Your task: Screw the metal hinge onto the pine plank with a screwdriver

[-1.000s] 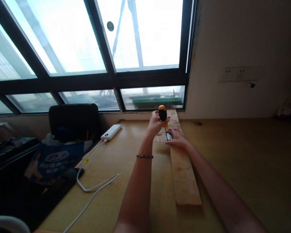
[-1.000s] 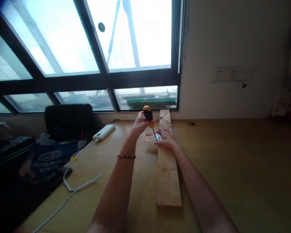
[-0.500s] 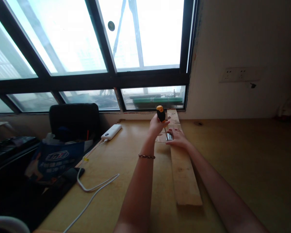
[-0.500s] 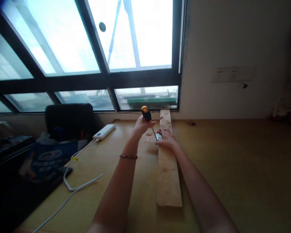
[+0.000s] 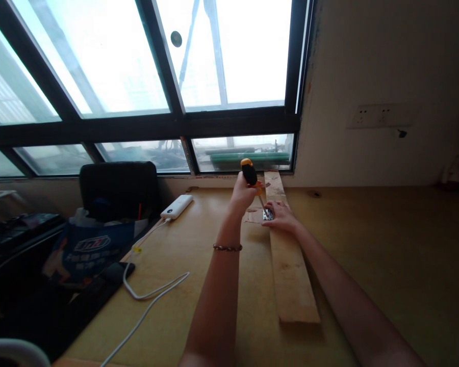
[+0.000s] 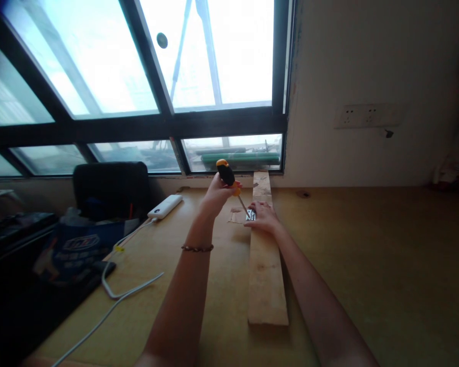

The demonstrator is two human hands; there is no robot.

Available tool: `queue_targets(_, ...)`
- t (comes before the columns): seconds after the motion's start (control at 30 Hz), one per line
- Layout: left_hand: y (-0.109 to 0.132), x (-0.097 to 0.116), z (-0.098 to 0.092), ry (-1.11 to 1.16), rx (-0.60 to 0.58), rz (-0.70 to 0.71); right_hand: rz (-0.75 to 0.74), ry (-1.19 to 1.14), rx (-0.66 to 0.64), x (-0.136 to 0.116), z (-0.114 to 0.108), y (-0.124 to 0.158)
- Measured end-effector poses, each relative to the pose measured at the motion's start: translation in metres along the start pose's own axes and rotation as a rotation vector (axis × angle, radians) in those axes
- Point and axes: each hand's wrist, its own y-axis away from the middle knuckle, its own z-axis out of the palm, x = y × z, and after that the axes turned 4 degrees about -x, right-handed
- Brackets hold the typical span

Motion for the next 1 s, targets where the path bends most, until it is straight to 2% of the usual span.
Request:
queue_targets(0.23,0.003,0.015,-0.01,0.012,0.087,0.038,-0.016,0.043,-0.022,-0.004,-0.002,0.002)
queue_targets(0.43,0.003,0.015,-0.008,0.016,0.089,0.034,-0.027,0.033,0.0,-0.007,-0.003,0.004)
queue_targets(0.7,0.002,0.008,0.002,0.009,0.05,0.017,-0.089,-0.348,0.039,0.011,-0.011,0.003)
queue_targets(1.0,-0.002,0.0,0.004,-0.03,0.061,0.024,-0.06,-0.508,-0.024,0.026,-0.014,0.004)
